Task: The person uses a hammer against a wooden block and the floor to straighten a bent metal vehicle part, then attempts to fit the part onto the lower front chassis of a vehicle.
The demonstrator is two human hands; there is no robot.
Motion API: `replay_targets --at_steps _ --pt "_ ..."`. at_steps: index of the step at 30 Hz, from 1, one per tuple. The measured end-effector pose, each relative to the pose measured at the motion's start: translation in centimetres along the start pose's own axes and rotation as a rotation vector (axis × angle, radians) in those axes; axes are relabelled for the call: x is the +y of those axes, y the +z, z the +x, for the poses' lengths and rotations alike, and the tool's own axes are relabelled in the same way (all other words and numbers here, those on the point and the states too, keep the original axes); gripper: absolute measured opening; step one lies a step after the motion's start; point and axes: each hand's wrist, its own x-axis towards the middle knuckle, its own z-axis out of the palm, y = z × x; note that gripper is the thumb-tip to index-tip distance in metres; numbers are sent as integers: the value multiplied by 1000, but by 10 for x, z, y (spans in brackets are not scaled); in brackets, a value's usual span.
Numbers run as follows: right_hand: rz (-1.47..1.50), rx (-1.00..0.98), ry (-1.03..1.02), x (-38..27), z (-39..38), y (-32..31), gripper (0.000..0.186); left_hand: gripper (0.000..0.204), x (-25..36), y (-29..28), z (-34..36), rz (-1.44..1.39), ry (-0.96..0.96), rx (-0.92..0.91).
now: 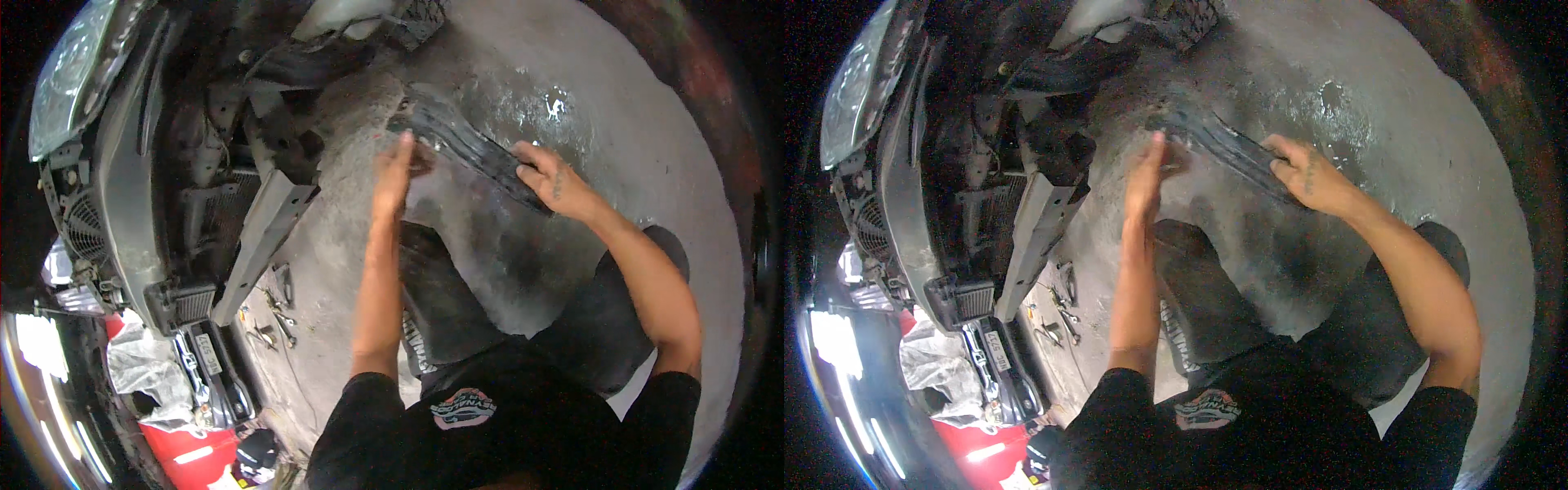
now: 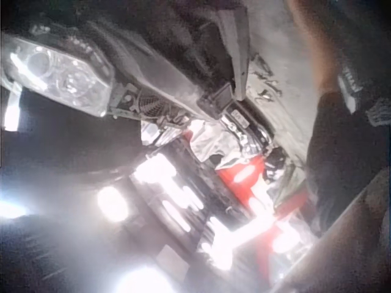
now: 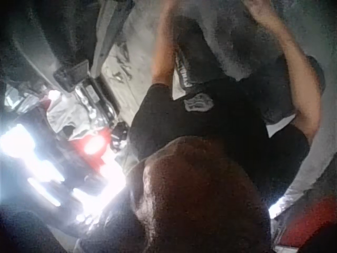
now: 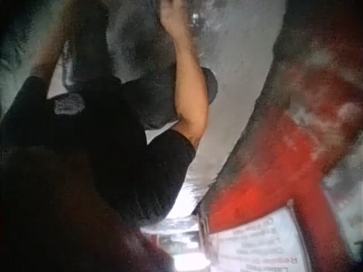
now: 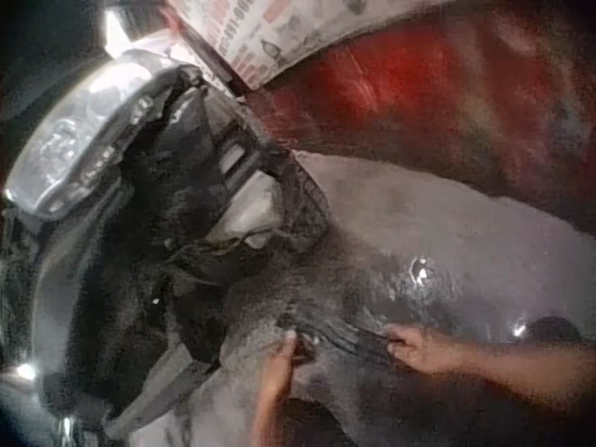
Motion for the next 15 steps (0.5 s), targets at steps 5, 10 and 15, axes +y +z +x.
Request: replay_targets --at_steps 5,10,15 --pt "-158 90 154 21 2 -8 39 31 61 -19 31 -213 629 480" --pt "-245 129 177 9 5 11 39 23 71 -58 78 -280 737 349" --pt "-360 65 233 30 6 9 40 15 50 -56 101 -67 748 525"
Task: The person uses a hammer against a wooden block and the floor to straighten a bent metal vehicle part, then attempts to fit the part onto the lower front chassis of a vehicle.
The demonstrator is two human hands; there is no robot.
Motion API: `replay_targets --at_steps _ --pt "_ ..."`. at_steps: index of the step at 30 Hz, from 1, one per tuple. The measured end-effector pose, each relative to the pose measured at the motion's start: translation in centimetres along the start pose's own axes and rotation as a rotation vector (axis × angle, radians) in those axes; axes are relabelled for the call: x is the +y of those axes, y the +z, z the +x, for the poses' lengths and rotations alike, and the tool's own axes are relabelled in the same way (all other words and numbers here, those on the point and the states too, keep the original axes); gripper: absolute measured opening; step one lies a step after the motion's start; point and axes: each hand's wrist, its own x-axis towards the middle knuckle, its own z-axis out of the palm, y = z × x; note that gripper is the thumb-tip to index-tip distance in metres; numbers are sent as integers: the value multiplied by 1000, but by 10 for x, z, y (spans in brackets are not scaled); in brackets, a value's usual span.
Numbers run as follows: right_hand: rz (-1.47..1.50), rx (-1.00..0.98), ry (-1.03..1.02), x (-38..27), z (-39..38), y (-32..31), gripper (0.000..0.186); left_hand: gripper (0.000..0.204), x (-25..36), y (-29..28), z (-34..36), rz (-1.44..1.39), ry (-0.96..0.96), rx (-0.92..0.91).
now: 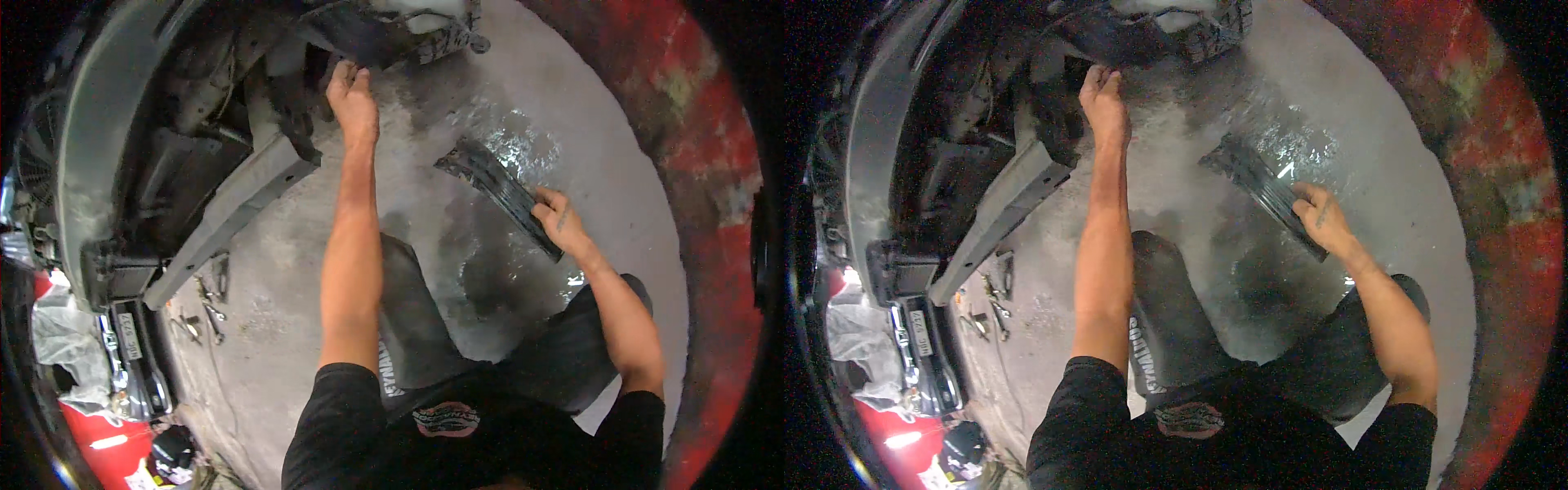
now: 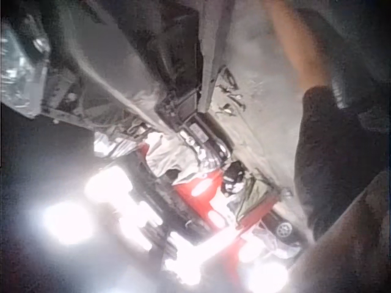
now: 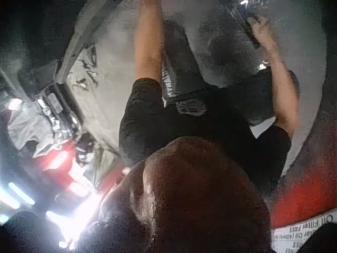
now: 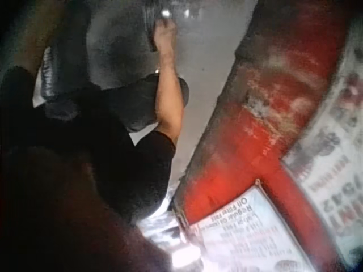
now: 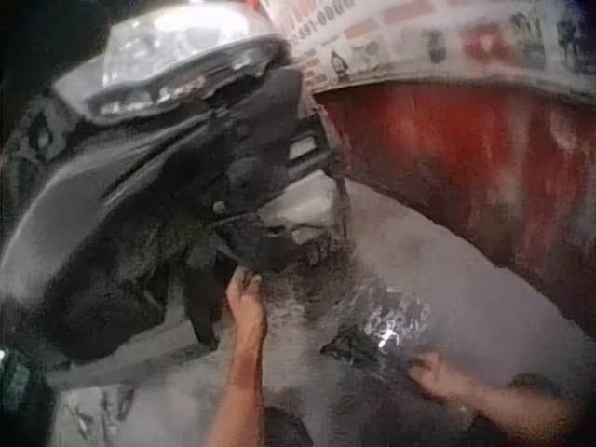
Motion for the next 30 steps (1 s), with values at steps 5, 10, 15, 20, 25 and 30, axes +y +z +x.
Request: replay_targets --at_steps 5,10,15,20,25,30 --pt "64 62 57 -2 -2 -1 35 24 2 -3 -10 33 -23 -48" --pt "-9 65 61 5 -7 3 29 28 -20 -15 -1 -49 -91 -60" --pt "47 128 129 1 -24 5 33 33 -20 -4 -5 -84 9 -33" --pt "117 182 152 -5 -39 6 45 32 -11 8 -3 5 -45 -162" --pt "419 242 170 -49 -67 56 50 36 -32 19 -5 -214 20 -150" --pt "733 320 213 -76 -93 90 50 38 -23 12 -2 -165 -31 -281"
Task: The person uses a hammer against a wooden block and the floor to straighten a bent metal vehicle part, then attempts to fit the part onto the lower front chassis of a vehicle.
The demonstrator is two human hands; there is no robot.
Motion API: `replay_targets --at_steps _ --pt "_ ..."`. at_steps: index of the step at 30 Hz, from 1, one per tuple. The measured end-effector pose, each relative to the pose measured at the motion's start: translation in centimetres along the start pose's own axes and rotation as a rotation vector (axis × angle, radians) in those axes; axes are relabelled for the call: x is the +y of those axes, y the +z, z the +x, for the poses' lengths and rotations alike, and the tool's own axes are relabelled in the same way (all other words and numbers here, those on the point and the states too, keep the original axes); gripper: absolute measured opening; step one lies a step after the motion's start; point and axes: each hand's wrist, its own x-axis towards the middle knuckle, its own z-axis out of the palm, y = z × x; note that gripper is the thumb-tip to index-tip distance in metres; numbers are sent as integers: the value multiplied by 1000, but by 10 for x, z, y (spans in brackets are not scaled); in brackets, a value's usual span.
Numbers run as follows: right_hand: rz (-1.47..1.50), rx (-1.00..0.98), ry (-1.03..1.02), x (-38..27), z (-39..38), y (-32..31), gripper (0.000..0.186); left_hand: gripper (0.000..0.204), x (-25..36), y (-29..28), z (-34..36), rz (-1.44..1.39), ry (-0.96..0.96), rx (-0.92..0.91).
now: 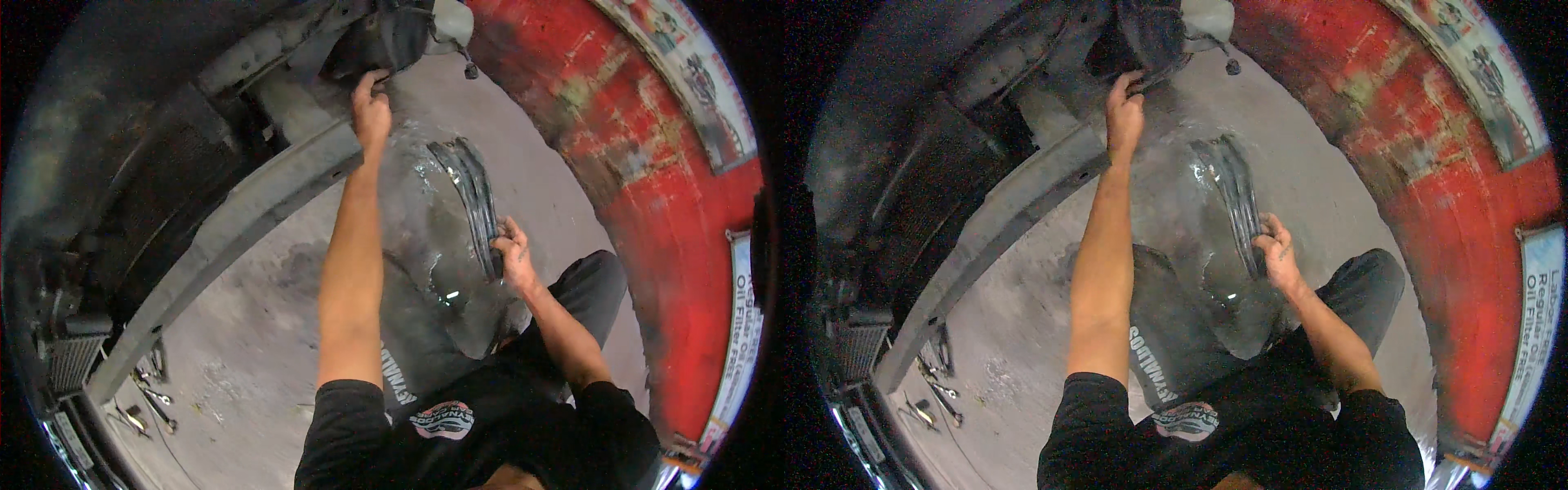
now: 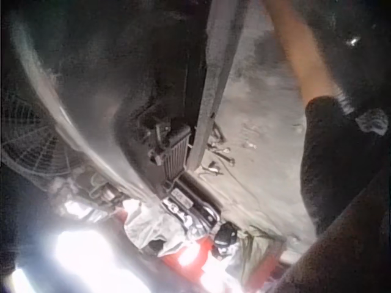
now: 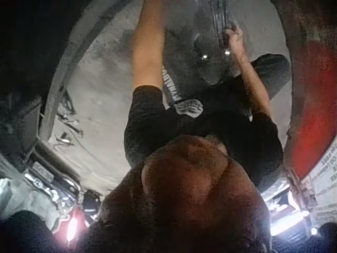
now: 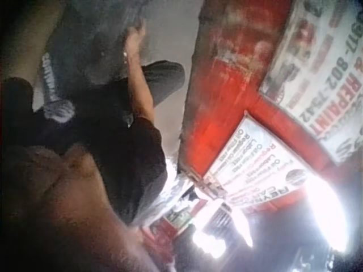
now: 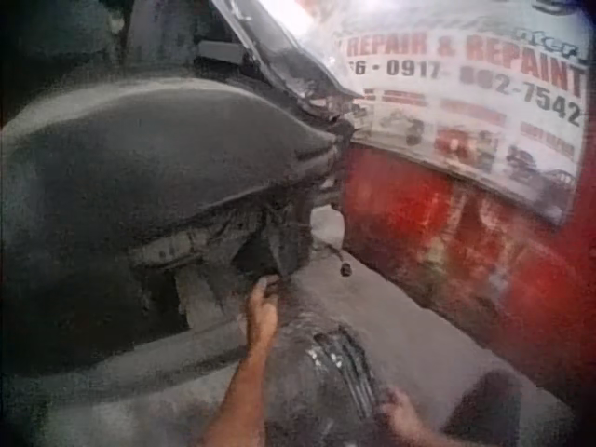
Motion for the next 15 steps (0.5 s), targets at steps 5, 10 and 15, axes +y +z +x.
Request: replay_targets --at_steps 5,10,15 --pt "-273 181 -164 -37 -7 3 51 39 10 9 5 -45 -2 -43" --pt "-214 201 -254 -88 -21 29 54 38 0 19 7 -11 39 -11" --pt "-341 221 -259 -96 -34 31 49 39 11 26 -1 -89 -4 -67"
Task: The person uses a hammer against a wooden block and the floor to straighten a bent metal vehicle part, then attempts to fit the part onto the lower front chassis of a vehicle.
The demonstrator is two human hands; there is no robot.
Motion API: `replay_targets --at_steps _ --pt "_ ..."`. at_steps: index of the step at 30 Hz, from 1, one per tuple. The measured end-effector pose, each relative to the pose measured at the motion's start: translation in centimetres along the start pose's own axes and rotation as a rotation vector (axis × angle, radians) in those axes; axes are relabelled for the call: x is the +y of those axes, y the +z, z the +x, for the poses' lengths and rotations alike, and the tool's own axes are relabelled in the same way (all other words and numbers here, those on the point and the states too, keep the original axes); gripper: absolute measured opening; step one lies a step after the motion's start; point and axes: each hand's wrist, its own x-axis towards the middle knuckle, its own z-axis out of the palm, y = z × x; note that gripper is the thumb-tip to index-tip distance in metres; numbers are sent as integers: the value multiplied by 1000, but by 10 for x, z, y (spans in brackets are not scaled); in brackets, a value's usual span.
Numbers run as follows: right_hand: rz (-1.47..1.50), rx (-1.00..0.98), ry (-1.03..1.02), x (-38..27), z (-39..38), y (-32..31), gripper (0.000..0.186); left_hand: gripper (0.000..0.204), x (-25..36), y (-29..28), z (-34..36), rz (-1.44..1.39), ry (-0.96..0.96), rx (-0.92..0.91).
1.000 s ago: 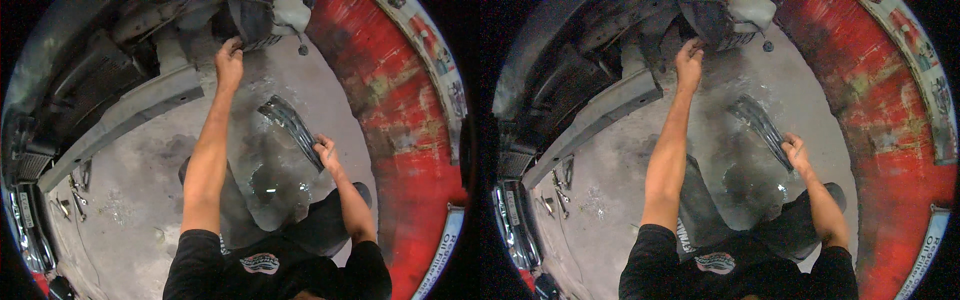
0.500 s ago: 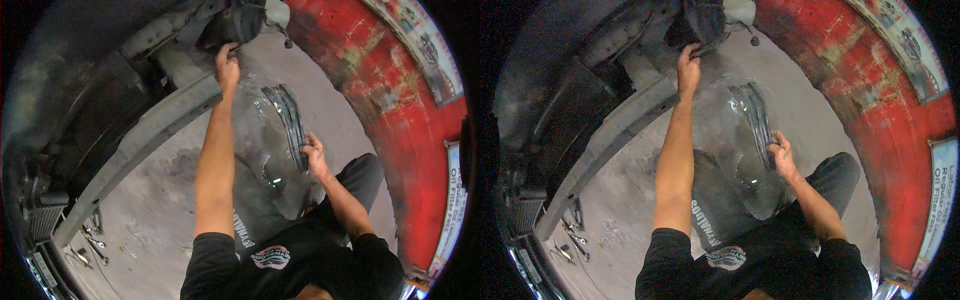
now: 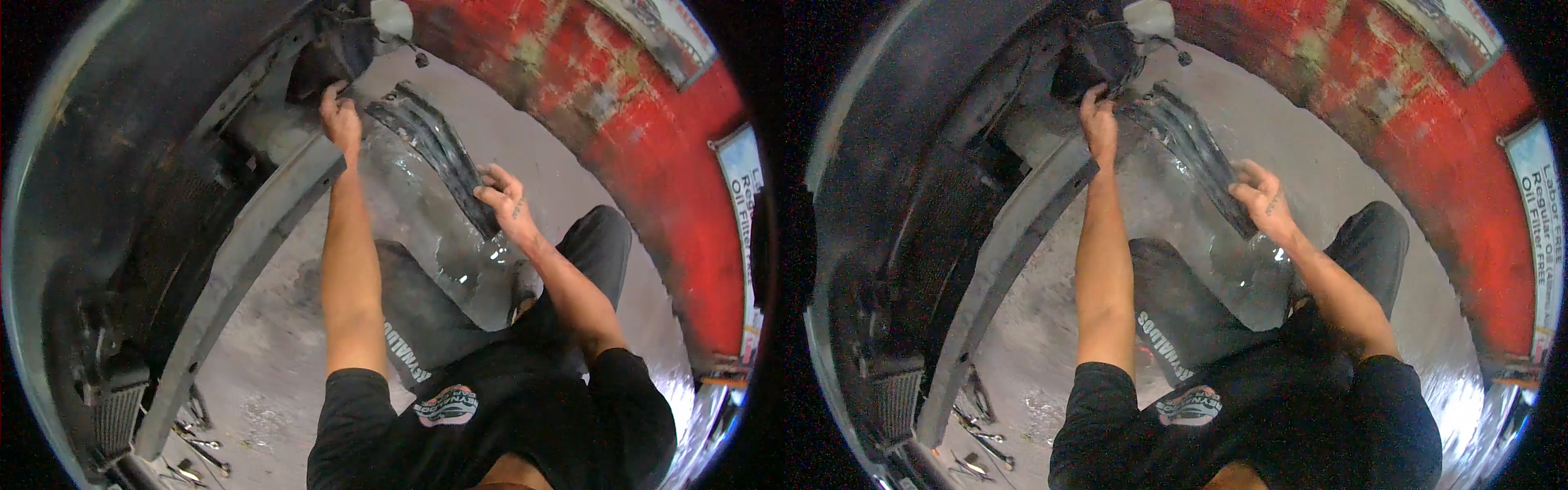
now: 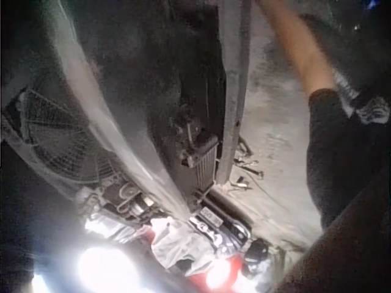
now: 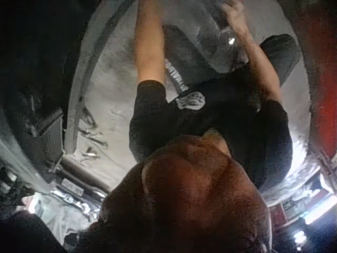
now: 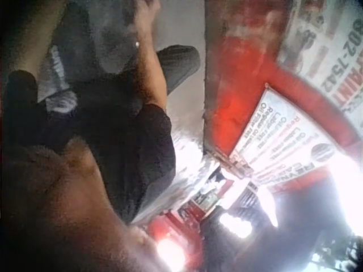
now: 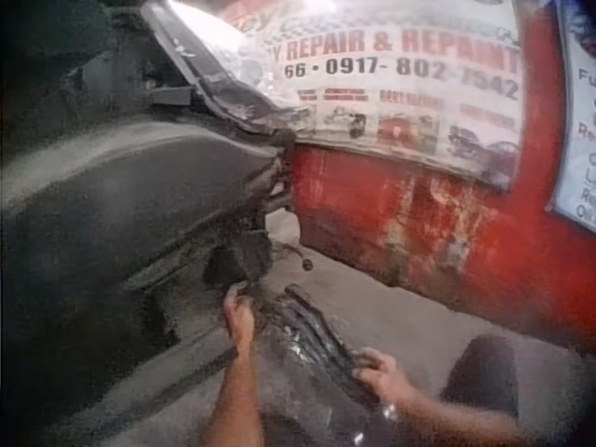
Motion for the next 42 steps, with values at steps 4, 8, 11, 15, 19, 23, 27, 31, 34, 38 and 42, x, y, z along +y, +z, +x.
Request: replay_targets --at_steps 4,8,11,15,19,23,27,31,34,38,42 --pt "22 5 -5 -4 -1 -2 46 42 0 0 3 20 -48 -29" --pt "-33 41 -12 -22 -1 3 43 40 4 0 -6 151 5 -25" --pt "46 48 21 -18 1 7 41 36 9 2 -11 182 104 -19" --pt "102 29 39 -6 7 5 38 37 11 10 -10 198 -53 -31" --pt "157 41 -9 2 9 10 38 39 1 1 -6 251 65 31" --pt "67 101 -1 9 7 -2 42 40 23 15 -23 269 -74 21" --pt "143 106 11 21 15 9 44 42 1 -6 -10 225 -70 4" --pt "118 71 66 21 18 10 47 42 -4 -9 -9 192 -46 34" --pt "130 74 64 25 19 10 48 43 -4 -11 -12 189 -82 -6" --pt "177 95 105 31 21 12 48 43 5 -10 -23 227 -42 -22" --pt "159 83 73 25 19 14 47 41 3 -15 -19 229 -15 4"
